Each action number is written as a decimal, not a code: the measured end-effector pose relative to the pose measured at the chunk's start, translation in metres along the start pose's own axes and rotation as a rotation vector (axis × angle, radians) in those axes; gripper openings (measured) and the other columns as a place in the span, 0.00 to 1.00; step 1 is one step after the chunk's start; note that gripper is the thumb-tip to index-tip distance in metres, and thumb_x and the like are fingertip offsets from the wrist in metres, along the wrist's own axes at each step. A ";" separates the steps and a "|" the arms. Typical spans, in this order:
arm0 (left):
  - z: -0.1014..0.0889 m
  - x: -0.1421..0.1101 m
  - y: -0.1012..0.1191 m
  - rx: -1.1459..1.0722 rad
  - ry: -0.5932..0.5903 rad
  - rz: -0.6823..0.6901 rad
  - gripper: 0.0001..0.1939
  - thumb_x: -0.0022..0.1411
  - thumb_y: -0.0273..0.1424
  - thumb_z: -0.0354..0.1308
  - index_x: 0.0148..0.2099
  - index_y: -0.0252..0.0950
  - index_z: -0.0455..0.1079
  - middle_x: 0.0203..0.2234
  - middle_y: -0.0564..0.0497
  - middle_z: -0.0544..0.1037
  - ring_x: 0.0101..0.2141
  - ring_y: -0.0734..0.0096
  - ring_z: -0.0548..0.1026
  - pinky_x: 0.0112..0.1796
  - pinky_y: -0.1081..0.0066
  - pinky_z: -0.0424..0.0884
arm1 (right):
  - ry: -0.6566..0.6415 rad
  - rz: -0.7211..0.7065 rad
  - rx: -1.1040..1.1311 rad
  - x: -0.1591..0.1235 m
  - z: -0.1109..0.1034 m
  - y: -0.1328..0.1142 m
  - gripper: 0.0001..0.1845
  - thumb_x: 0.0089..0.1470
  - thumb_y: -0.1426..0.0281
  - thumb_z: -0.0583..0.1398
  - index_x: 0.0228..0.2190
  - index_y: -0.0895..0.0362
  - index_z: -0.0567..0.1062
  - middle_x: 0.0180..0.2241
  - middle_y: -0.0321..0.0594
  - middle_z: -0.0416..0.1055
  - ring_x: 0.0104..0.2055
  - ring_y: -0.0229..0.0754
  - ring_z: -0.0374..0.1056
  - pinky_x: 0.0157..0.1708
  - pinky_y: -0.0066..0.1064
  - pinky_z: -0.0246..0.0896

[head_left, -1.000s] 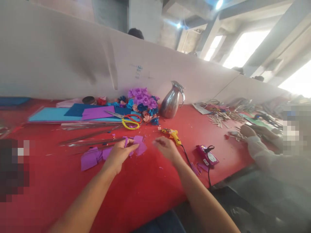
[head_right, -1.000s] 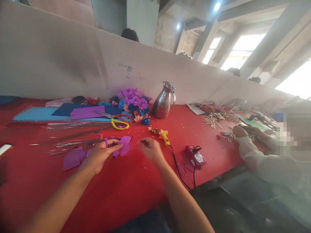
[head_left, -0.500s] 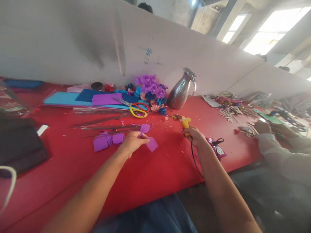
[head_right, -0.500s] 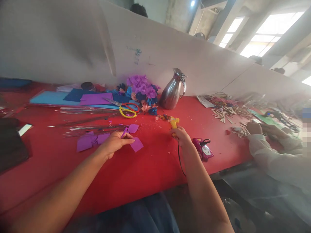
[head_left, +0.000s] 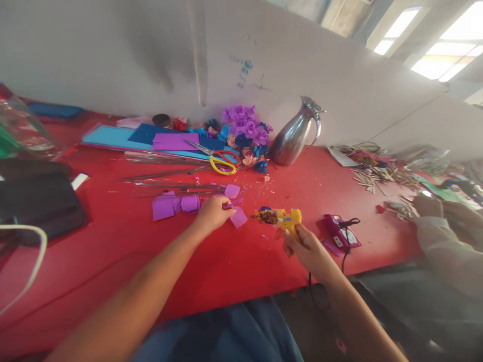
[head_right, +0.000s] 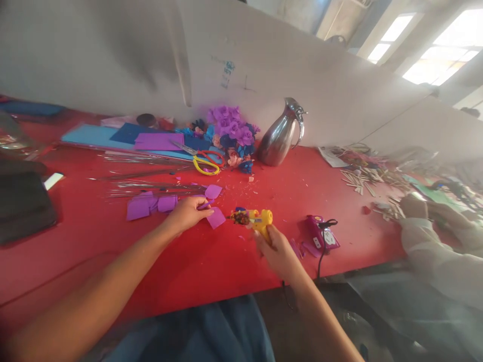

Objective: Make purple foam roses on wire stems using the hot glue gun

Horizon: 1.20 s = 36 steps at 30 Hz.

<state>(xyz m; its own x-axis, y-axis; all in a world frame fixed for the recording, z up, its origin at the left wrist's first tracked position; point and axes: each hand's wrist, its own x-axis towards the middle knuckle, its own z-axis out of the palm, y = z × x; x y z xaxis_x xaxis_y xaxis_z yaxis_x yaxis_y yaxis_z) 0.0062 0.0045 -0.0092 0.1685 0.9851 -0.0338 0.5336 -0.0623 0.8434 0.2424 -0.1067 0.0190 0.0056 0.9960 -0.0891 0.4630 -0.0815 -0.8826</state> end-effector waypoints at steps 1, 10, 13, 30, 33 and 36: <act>0.000 0.000 0.001 0.027 -0.012 0.004 0.09 0.48 0.28 0.62 0.20 0.36 0.67 0.16 0.55 0.69 0.23 0.71 0.64 0.27 0.72 0.52 | -0.008 -0.001 -0.069 -0.003 0.005 -0.001 0.19 0.56 0.52 0.56 0.26 0.55 0.68 0.17 0.33 0.64 0.21 0.37 0.61 0.23 0.29 0.55; 0.002 -0.001 0.003 0.224 -0.067 0.008 0.04 0.54 0.28 0.59 0.27 0.35 0.71 0.23 0.52 0.74 0.27 0.70 0.68 0.29 0.72 0.56 | -0.048 -0.084 -0.349 -0.004 0.023 -0.009 0.17 0.58 0.57 0.51 0.28 0.56 0.68 0.19 0.35 0.64 0.22 0.38 0.62 0.22 0.27 0.52; 0.001 -0.001 0.004 0.222 -0.068 0.030 0.04 0.54 0.27 0.59 0.27 0.35 0.71 0.24 0.52 0.75 0.27 0.70 0.69 0.29 0.72 0.57 | -0.063 -0.094 -0.357 -0.002 0.025 -0.011 0.16 0.58 0.58 0.50 0.29 0.55 0.68 0.18 0.35 0.64 0.21 0.39 0.62 0.22 0.27 0.52; -0.003 -0.001 0.007 0.227 -0.137 -0.034 0.04 0.49 0.28 0.64 0.26 0.35 0.71 0.20 0.54 0.71 0.26 0.71 0.67 0.28 0.71 0.55 | -0.070 -0.079 -0.418 0.003 0.023 -0.012 0.16 0.59 0.58 0.49 0.32 0.56 0.68 0.22 0.37 0.67 0.23 0.39 0.61 0.22 0.27 0.49; -0.003 -0.001 0.006 0.228 -0.128 -0.036 0.04 0.49 0.29 0.64 0.26 0.35 0.71 0.21 0.54 0.71 0.26 0.71 0.67 0.28 0.71 0.55 | -0.048 -0.078 -0.415 0.004 0.022 -0.011 0.15 0.59 0.58 0.50 0.32 0.56 0.68 0.21 0.36 0.66 0.23 0.38 0.61 0.22 0.26 0.48; -0.004 -0.001 0.006 0.238 -0.124 -0.035 0.05 0.49 0.29 0.64 0.26 0.35 0.71 0.21 0.55 0.71 0.26 0.71 0.68 0.28 0.71 0.55 | -0.037 -0.054 -0.421 0.006 0.020 -0.009 0.16 0.58 0.57 0.50 0.30 0.56 0.67 0.21 0.36 0.65 0.22 0.38 0.60 0.22 0.27 0.48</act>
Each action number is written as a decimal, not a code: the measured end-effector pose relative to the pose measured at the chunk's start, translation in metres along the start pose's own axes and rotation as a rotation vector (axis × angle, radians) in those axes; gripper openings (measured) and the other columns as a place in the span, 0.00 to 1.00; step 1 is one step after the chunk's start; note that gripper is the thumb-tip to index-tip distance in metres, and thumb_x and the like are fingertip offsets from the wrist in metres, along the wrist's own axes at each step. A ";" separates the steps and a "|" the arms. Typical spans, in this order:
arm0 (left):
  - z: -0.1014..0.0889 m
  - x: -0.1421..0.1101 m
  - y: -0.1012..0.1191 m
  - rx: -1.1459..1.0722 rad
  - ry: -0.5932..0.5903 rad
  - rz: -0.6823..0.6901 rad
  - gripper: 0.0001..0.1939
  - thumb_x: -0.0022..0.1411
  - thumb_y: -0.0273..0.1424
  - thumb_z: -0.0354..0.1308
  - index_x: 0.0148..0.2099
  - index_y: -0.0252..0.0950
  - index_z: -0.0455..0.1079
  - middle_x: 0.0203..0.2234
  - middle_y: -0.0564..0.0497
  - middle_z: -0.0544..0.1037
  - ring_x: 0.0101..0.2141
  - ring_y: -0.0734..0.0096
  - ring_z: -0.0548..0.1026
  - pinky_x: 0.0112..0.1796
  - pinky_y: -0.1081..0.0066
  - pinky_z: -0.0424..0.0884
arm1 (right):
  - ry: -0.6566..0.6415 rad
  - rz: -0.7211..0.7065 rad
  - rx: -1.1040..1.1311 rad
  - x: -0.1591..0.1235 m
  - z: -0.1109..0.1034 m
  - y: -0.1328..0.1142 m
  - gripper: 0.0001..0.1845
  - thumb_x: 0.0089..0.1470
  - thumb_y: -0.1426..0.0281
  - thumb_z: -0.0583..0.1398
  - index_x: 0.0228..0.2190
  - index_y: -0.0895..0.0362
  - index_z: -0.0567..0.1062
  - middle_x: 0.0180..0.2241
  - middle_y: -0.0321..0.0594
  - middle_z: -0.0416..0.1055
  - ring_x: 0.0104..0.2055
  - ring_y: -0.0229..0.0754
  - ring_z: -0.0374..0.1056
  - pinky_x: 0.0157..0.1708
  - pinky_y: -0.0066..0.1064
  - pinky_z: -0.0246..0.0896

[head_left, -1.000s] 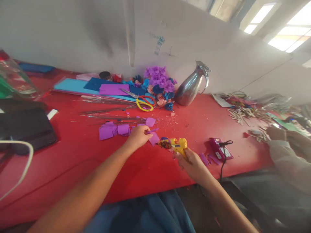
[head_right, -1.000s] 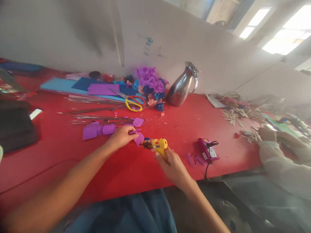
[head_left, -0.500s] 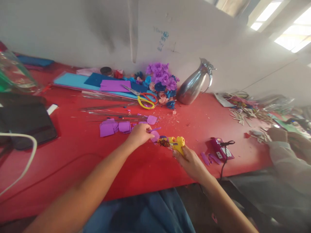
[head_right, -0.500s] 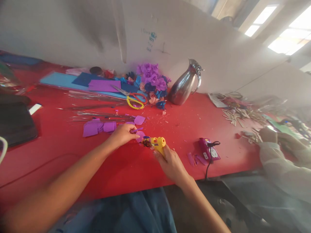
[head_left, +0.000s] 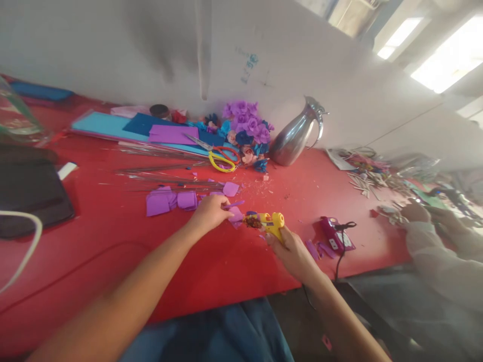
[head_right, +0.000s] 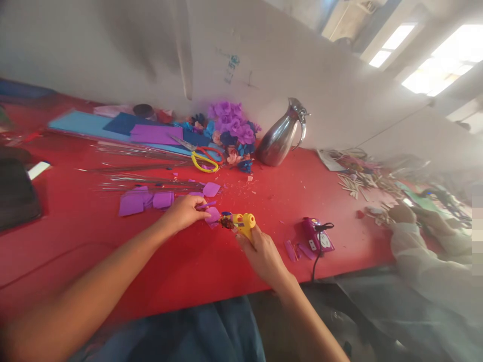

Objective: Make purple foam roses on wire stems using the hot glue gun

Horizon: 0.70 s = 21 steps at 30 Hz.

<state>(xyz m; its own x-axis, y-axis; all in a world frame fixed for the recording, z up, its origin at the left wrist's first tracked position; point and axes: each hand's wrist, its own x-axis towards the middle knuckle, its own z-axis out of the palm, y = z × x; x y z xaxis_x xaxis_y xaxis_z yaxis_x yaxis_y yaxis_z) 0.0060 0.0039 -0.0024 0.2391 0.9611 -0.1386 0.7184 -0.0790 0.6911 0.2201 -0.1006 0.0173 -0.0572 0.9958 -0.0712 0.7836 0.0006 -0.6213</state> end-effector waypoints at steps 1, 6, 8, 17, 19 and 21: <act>0.000 0.000 0.000 0.005 0.000 0.003 0.05 0.49 0.29 0.64 0.26 0.35 0.71 0.21 0.54 0.71 0.26 0.71 0.68 0.28 0.71 0.55 | -0.002 0.011 -0.001 0.000 -0.001 0.000 0.16 0.58 0.57 0.49 0.30 0.56 0.66 0.21 0.36 0.65 0.22 0.38 0.60 0.22 0.27 0.48; -0.002 0.001 0.000 0.017 -0.002 0.007 0.06 0.49 0.29 0.64 0.25 0.35 0.70 0.21 0.55 0.70 0.26 0.71 0.67 0.28 0.72 0.55 | 0.001 0.054 -0.003 0.003 -0.003 0.001 0.16 0.57 0.56 0.49 0.27 0.55 0.64 0.20 0.35 0.63 0.22 0.38 0.60 0.22 0.27 0.49; -0.002 0.001 0.000 0.020 -0.006 0.008 0.06 0.49 0.30 0.64 0.25 0.35 0.70 0.20 0.55 0.69 0.25 0.71 0.66 0.28 0.72 0.55 | 0.017 0.060 -0.008 0.005 -0.003 0.002 0.15 0.56 0.57 0.49 0.26 0.54 0.63 0.20 0.35 0.63 0.22 0.38 0.60 0.22 0.27 0.49; 0.000 0.002 -0.002 -0.053 0.030 0.040 0.07 0.49 0.31 0.63 0.22 0.36 0.69 0.19 0.55 0.69 0.24 0.71 0.66 0.27 0.72 0.54 | 0.066 0.073 0.060 0.008 0.000 0.011 0.16 0.56 0.56 0.52 0.25 0.54 0.64 0.19 0.33 0.63 0.21 0.37 0.59 0.22 0.27 0.49; 0.000 0.002 -0.003 -0.079 0.031 0.037 0.06 0.47 0.30 0.63 0.23 0.36 0.70 0.19 0.55 0.70 0.24 0.70 0.67 0.28 0.71 0.55 | 0.072 0.079 0.152 0.014 0.000 0.016 0.19 0.56 0.53 0.52 0.25 0.55 0.65 0.18 0.32 0.62 0.21 0.36 0.59 0.22 0.27 0.51; 0.001 0.002 -0.005 -0.139 0.014 0.020 0.03 0.46 0.28 0.63 0.23 0.36 0.71 0.18 0.55 0.71 0.25 0.70 0.68 0.28 0.71 0.56 | 0.061 0.088 0.261 0.026 -0.002 0.024 0.23 0.55 0.49 0.51 0.26 0.56 0.66 0.17 0.31 0.61 0.20 0.36 0.59 0.22 0.27 0.52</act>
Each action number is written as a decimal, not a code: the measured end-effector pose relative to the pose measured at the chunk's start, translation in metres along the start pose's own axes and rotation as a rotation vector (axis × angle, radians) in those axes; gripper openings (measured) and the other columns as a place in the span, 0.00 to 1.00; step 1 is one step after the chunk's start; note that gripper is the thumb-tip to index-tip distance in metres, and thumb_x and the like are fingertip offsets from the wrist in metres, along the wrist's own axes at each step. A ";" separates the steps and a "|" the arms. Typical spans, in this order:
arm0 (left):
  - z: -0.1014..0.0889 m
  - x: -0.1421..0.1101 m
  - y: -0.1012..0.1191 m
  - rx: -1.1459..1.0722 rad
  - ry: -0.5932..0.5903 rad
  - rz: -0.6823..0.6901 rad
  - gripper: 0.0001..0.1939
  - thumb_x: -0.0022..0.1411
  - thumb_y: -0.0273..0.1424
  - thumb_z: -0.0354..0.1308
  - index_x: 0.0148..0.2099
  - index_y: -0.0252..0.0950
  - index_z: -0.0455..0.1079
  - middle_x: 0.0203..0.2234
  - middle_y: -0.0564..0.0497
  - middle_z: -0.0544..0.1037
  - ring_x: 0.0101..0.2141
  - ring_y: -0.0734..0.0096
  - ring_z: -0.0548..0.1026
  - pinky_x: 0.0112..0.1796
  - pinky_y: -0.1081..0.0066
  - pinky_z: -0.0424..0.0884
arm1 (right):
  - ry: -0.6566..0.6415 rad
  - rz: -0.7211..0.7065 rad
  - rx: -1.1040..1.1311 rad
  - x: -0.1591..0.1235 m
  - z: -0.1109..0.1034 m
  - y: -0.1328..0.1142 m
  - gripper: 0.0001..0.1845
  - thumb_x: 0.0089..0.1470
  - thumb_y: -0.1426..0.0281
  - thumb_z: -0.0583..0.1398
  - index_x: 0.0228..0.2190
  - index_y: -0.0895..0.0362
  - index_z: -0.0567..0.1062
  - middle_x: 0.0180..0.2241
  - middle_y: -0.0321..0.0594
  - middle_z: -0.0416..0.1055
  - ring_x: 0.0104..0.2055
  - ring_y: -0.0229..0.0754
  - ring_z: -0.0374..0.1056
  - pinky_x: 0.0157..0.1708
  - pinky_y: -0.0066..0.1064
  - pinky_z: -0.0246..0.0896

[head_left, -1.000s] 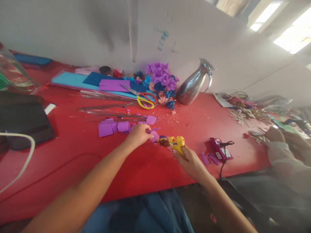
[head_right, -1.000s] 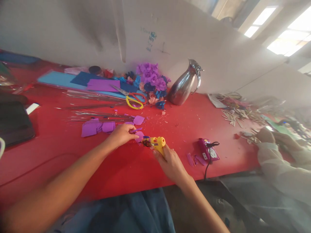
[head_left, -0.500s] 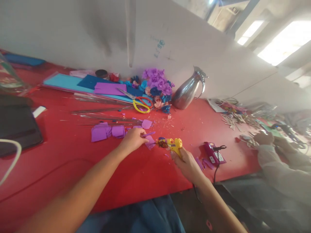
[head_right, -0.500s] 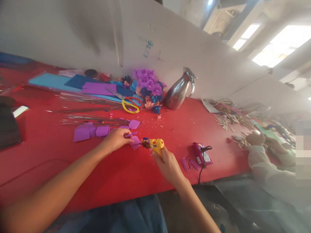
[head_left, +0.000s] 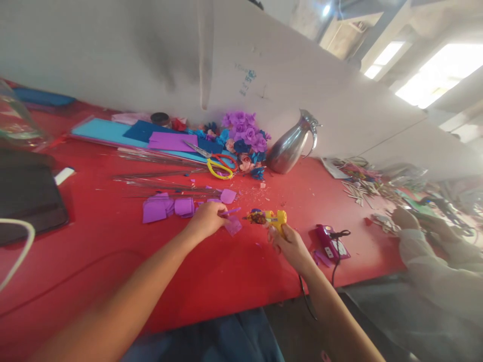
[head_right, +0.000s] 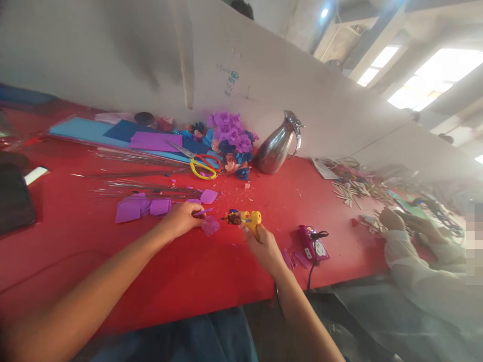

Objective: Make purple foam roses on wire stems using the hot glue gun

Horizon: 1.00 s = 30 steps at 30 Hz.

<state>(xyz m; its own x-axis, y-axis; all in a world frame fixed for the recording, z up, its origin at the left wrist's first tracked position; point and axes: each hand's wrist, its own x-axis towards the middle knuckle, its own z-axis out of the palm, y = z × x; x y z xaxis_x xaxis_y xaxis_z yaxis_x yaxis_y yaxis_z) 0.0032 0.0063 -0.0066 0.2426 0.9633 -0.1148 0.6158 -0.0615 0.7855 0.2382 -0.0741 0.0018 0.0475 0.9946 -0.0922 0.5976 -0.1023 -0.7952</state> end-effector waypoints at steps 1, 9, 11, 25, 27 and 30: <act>-0.001 0.000 -0.001 -0.048 -0.009 -0.012 0.02 0.45 0.28 0.62 0.24 0.37 0.71 0.18 0.55 0.72 0.25 0.69 0.68 0.28 0.72 0.57 | -0.008 0.012 0.042 0.009 -0.002 0.003 0.25 0.54 0.46 0.51 0.26 0.56 0.67 0.16 0.31 0.61 0.19 0.36 0.59 0.22 0.27 0.53; -0.022 -0.001 0.003 -0.469 0.085 -0.088 0.08 0.43 0.32 0.63 0.27 0.34 0.71 0.21 0.54 0.73 0.25 0.71 0.69 0.30 0.71 0.63 | 0.217 0.073 -0.376 0.086 -0.031 0.012 0.23 0.55 0.51 0.53 0.21 0.56 0.70 0.19 0.40 0.69 0.28 0.44 0.67 0.30 0.33 0.57; -0.028 0.001 0.000 -0.433 0.138 -0.075 0.08 0.43 0.32 0.63 0.27 0.34 0.71 0.21 0.54 0.73 0.25 0.71 0.69 0.29 0.71 0.62 | 0.322 0.032 -0.439 0.088 -0.028 -0.002 0.16 0.53 0.58 0.59 0.24 0.58 0.74 0.30 0.49 0.73 0.39 0.50 0.68 0.37 0.38 0.58; -0.042 -0.003 0.001 -0.470 0.133 0.045 0.16 0.42 0.39 0.68 0.29 0.35 0.69 0.23 0.56 0.71 0.27 0.71 0.68 0.29 0.74 0.60 | -0.027 -0.364 -0.193 0.083 0.058 -0.097 0.12 0.49 0.72 0.57 0.27 0.53 0.81 0.23 0.36 0.77 0.26 0.40 0.68 0.28 0.27 0.55; -0.041 -0.005 0.004 -0.639 0.132 0.003 0.19 0.43 0.40 0.69 0.33 0.36 0.67 0.25 0.56 0.69 0.27 0.74 0.67 0.30 0.75 0.61 | 0.065 -0.289 0.009 0.088 0.054 -0.086 0.13 0.50 0.66 0.57 0.30 0.54 0.82 0.25 0.36 0.78 0.28 0.41 0.70 0.30 0.29 0.58; -0.039 -0.006 0.007 -0.855 0.134 -0.022 0.18 0.50 0.44 0.65 0.34 0.37 0.66 0.25 0.57 0.66 0.25 0.77 0.63 0.29 0.76 0.60 | 0.125 -0.175 0.334 0.094 0.047 -0.077 0.17 0.47 0.59 0.60 0.31 0.58 0.82 0.26 0.38 0.78 0.29 0.41 0.69 0.30 0.30 0.59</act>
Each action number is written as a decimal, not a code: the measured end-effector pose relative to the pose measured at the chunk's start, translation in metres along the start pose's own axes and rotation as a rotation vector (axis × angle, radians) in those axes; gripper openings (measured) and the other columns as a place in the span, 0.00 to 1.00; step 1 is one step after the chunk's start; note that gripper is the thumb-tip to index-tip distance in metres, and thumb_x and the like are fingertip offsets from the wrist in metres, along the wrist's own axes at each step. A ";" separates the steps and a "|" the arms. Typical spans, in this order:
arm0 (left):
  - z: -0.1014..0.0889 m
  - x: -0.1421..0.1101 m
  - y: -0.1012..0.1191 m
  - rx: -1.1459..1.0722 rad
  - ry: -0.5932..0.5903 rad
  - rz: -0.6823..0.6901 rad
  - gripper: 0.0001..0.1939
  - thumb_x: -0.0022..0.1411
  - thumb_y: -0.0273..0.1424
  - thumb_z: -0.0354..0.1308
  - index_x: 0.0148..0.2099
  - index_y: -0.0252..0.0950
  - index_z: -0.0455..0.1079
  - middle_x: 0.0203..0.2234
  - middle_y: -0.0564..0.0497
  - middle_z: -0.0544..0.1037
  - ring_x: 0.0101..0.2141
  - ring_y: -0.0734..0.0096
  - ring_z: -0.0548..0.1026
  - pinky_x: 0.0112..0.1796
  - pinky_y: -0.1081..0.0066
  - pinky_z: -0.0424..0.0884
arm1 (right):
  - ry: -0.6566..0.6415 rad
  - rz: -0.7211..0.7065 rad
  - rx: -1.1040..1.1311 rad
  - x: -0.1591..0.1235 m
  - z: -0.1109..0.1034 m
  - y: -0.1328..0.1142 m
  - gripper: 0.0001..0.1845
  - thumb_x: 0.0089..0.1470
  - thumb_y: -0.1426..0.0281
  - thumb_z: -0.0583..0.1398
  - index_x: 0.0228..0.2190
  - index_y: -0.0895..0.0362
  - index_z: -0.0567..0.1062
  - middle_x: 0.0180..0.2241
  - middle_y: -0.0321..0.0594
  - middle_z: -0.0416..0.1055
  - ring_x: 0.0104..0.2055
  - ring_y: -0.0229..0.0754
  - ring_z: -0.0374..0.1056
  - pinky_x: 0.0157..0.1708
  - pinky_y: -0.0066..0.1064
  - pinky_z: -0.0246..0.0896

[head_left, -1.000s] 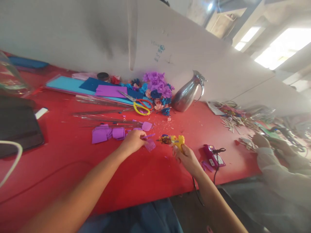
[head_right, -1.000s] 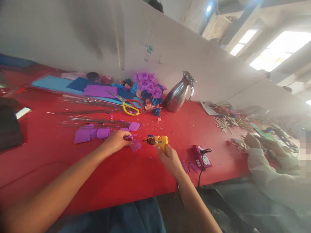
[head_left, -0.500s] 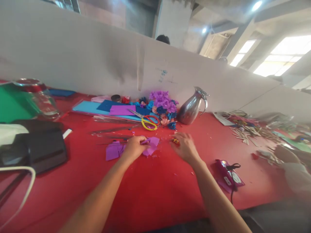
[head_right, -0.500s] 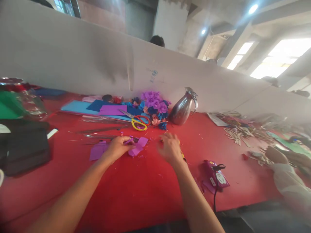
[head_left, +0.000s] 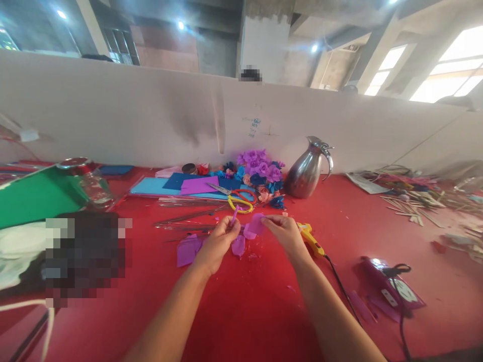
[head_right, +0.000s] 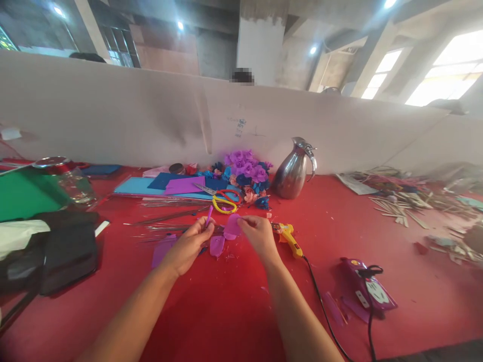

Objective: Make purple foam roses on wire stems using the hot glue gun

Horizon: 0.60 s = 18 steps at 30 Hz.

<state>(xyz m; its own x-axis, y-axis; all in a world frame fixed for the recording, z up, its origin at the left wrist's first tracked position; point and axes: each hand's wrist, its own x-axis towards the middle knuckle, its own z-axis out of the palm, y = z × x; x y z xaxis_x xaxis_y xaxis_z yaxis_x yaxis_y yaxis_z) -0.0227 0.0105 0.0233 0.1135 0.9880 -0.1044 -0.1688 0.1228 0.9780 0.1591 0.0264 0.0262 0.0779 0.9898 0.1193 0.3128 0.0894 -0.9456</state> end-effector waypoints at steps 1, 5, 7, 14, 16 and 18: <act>0.001 0.000 0.000 -0.070 0.010 0.002 0.18 0.51 0.45 0.64 0.34 0.37 0.67 0.25 0.57 0.65 0.24 0.78 0.61 0.28 0.76 0.59 | 0.021 0.041 0.086 0.001 -0.002 0.000 0.18 0.45 0.58 0.61 0.30 0.59 0.82 0.25 0.39 0.77 0.27 0.40 0.67 0.29 0.29 0.58; 0.005 -0.001 0.001 -0.263 0.054 0.046 0.17 0.49 0.43 0.67 0.32 0.35 0.71 0.25 0.56 0.66 0.22 0.80 0.56 0.25 0.77 0.57 | 0.115 0.124 0.262 0.002 -0.006 -0.005 0.20 0.39 0.55 0.65 0.27 0.60 0.82 0.21 0.37 0.74 0.22 0.35 0.60 0.24 0.28 0.53; 0.006 -0.001 0.001 -0.285 0.060 0.051 0.16 0.48 0.40 0.69 0.31 0.33 0.73 0.25 0.54 0.67 0.23 0.81 0.58 0.25 0.77 0.58 | 0.137 0.118 0.308 0.001 -0.006 -0.007 0.21 0.38 0.54 0.65 0.27 0.60 0.82 0.21 0.38 0.74 0.22 0.35 0.60 0.24 0.27 0.52; 0.008 -0.001 -0.003 -0.334 0.032 -0.023 0.13 0.49 0.34 0.69 0.34 0.35 0.70 0.23 0.54 0.74 0.23 0.79 0.67 0.26 0.78 0.64 | 0.154 0.129 0.393 0.000 0.001 -0.007 0.20 0.39 0.55 0.64 0.27 0.58 0.83 0.27 0.42 0.78 0.28 0.40 0.66 0.27 0.28 0.57; 0.008 0.000 -0.004 -0.389 0.061 -0.057 0.13 0.47 0.31 0.71 0.30 0.34 0.69 0.24 0.53 0.76 0.24 0.79 0.69 0.28 0.78 0.67 | 0.148 0.140 0.425 -0.001 0.003 -0.007 0.18 0.39 0.56 0.65 0.26 0.58 0.82 0.26 0.42 0.77 0.27 0.39 0.66 0.27 0.28 0.57; 0.009 0.000 -0.004 -0.431 0.089 -0.106 0.13 0.45 0.29 0.72 0.29 0.33 0.70 0.26 0.51 0.77 0.25 0.79 0.71 0.29 0.78 0.69 | 0.139 0.156 0.465 -0.002 0.003 -0.008 0.17 0.38 0.57 0.65 0.25 0.59 0.82 0.25 0.41 0.76 0.25 0.37 0.64 0.26 0.28 0.56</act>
<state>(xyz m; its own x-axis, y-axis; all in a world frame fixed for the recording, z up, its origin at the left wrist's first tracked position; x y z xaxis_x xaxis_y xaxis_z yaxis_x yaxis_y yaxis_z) -0.0134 0.0090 0.0209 0.0708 0.9697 -0.2339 -0.5555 0.2331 0.7982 0.1532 0.0245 0.0325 0.2255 0.9739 -0.0247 -0.1650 0.0132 -0.9862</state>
